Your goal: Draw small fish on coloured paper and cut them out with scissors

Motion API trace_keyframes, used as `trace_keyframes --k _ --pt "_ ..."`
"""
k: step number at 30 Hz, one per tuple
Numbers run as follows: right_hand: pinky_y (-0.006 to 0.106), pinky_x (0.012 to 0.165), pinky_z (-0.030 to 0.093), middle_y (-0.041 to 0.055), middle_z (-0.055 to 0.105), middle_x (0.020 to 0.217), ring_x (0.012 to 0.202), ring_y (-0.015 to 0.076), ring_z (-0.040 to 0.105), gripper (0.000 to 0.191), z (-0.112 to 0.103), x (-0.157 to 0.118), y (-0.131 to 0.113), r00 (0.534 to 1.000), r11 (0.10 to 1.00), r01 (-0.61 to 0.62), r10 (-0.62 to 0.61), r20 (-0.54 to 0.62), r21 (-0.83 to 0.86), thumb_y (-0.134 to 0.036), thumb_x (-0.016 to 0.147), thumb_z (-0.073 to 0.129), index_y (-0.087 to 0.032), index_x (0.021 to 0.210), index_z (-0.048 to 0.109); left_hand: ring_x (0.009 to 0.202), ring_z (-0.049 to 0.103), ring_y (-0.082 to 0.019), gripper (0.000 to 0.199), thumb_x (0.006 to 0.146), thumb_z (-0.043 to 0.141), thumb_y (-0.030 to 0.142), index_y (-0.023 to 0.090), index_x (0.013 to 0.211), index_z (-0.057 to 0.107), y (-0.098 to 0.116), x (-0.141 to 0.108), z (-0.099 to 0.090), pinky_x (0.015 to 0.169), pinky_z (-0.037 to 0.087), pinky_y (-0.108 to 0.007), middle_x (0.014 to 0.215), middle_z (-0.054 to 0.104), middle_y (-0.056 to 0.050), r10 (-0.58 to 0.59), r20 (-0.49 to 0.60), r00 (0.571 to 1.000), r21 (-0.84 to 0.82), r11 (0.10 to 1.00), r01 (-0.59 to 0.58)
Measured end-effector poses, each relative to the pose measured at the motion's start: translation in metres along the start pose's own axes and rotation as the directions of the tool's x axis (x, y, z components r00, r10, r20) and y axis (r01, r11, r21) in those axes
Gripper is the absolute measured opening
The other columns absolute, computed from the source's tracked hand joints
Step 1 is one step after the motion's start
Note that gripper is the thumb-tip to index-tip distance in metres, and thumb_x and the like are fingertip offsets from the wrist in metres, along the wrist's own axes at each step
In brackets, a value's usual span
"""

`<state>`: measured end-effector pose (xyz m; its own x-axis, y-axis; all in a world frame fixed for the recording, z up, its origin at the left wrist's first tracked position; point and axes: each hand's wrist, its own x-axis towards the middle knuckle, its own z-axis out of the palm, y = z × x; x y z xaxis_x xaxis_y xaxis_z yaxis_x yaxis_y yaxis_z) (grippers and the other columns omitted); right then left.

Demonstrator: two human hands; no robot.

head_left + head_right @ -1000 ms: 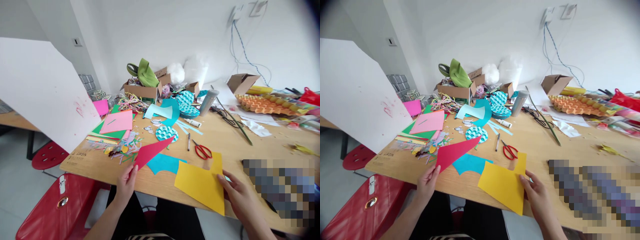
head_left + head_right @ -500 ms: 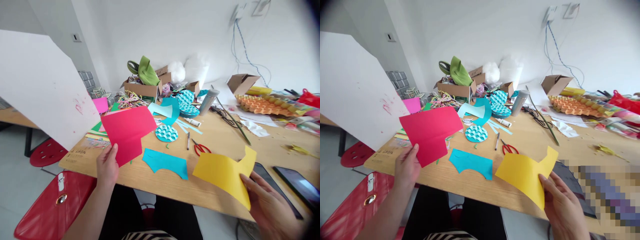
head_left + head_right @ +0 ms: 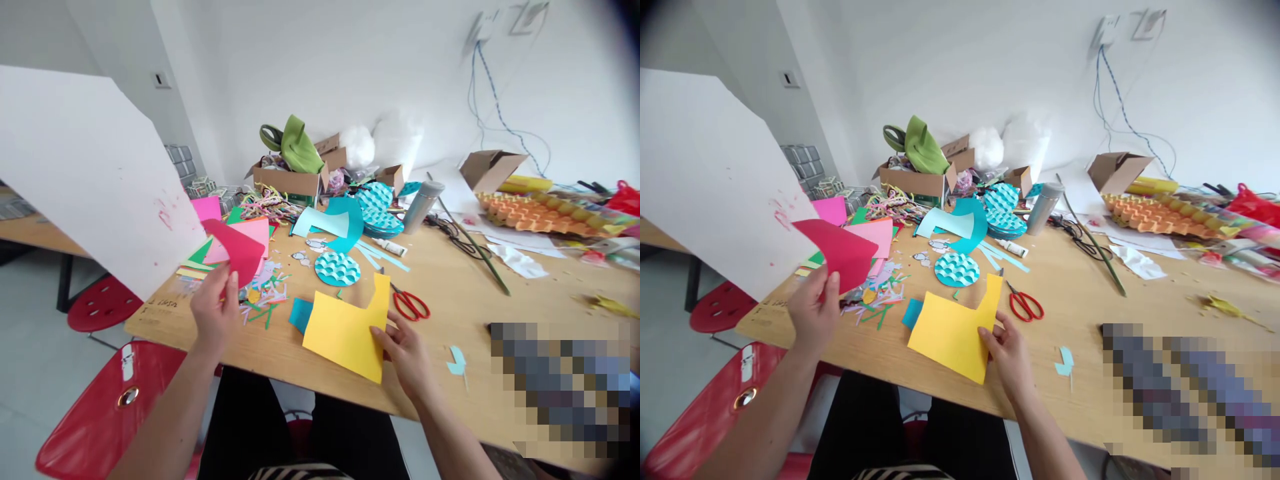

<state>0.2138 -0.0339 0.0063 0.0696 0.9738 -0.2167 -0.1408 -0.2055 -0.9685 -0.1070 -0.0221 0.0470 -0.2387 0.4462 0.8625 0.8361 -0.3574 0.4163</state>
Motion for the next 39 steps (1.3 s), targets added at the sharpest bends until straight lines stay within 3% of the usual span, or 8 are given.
trace_keyframes --k 4,6,9,13,18,27,35,39 --pt "0.034 0.056 0.055 0.0082 0.077 0.086 0.077 0.0304 0.074 0.067 -0.003 0.006 0.009 1.000 0.998 0.000 0.001 0.006 -0.057 -0.051 0.062 0.083 -0.021 0.114 0.054 0.111 0.062 -0.024 0.027 0.093 0.050 0.019 0.019 0.115 0.065 -0.021 -0.011 0.020 0.097 0.048 -0.040 0.119 0.066 -0.011 0.251 0.169 0.953 0.022 0.966 -0.258" --pt "0.036 0.060 0.057 0.0074 0.077 0.084 0.078 0.0307 0.074 0.068 -0.005 0.006 0.011 1.000 0.996 0.004 -0.004 -0.001 -0.088 -0.051 0.061 0.083 -0.021 0.114 0.054 0.117 0.059 -0.025 0.033 0.093 0.048 0.014 0.020 0.121 0.062 -0.025 -0.017 0.027 0.102 0.046 -0.044 0.124 0.065 -0.012 0.325 0.242 0.914 0.028 0.939 -0.342" --pt "0.034 0.053 0.055 0.0063 0.076 0.078 0.076 0.0308 0.073 0.066 -0.006 0.005 0.011 0.999 0.990 0.001 -0.006 -0.032 -0.140 -0.051 0.060 0.082 -0.020 0.112 0.054 0.120 0.057 -0.026 0.037 0.091 0.048 0.009 0.019 0.124 0.061 -0.024 -0.025 0.034 0.104 0.045 -0.048 0.125 0.063 -0.013 0.376 0.317 0.871 0.038 0.912 -0.408" --pt "0.029 0.042 0.051 0.0040 0.074 0.074 0.065 0.0267 0.071 0.059 -0.005 0.003 0.011 0.998 0.983 -0.017 0.006 -0.062 -0.182 -0.047 0.064 0.079 -0.021 0.111 0.055 0.122 0.055 -0.027 0.043 0.089 0.047 0.006 0.020 0.128 0.060 -0.018 -0.038 0.037 0.104 0.045 -0.049 0.126 0.063 -0.012 0.363 0.423 0.830 0.002 0.916 -0.402" --pt "0.026 0.027 0.041 -0.0003 0.071 0.068 0.036 0.0158 0.055 0.062 -0.007 0.001 0.014 0.997 0.972 -0.023 0.006 -0.074 -0.234 -0.047 0.067 0.074 -0.018 0.118 0.053 0.123 0.055 -0.026 0.044 0.089 0.046 0.004 0.020 0.128 0.059 -0.015 -0.051 0.038 0.104 0.047 -0.049 0.128 0.062 -0.012 0.335 0.469 0.817 -0.012 0.928 -0.373" --pt "0.023 0.029 0.040 0.0006 0.072 0.068 0.042 0.0166 0.059 0.063 -0.008 -0.005 0.016 0.998 0.993 -0.044 0.039 -0.051 -0.105 -0.047 0.066 0.078 -0.018 0.117 0.054 0.121 0.057 -0.026 0.043 0.089 0.046 0.004 0.019 0.127 0.061 -0.011 -0.066 0.034 0.103 0.048 -0.047 0.127 0.062 -0.012 0.369 0.504 0.781 -0.038 0.913 -0.406" --pt "0.023 0.031 0.043 0.0036 0.075 0.075 0.048 0.0184 0.064 0.063 -0.006 0.001 0.011 0.999 0.993 -0.051 0.051 -0.004 -0.104 -0.045 0.068 0.077 -0.016 0.118 0.053 0.126 0.053 -0.027 0.054 0.089 0.049 0.003 0.022 0.140 0.048 -0.024 -0.072 0.023 0.104 0.047 -0.048 0.131 0.060 -0.012 0.371 0.411 0.833 -0.060 0.923 -0.381" --pt "0.024 0.029 0.042 0.0054 0.076 0.079 0.043 0.0177 0.062 0.064 -0.009 0.003 0.013 0.998 0.986 -0.051 0.044 -0.046 -0.161 -0.042 0.068 0.077 -0.015 0.121 0.053 0.124 0.054 -0.027 0.056 0.089 0.050 0.002 0.023 0.141 0.047 -0.026 -0.074 0.022 0.104 0.047 -0.048 0.131 0.060 -0.013 0.369 0.404 0.837 -0.063 0.924 -0.377"
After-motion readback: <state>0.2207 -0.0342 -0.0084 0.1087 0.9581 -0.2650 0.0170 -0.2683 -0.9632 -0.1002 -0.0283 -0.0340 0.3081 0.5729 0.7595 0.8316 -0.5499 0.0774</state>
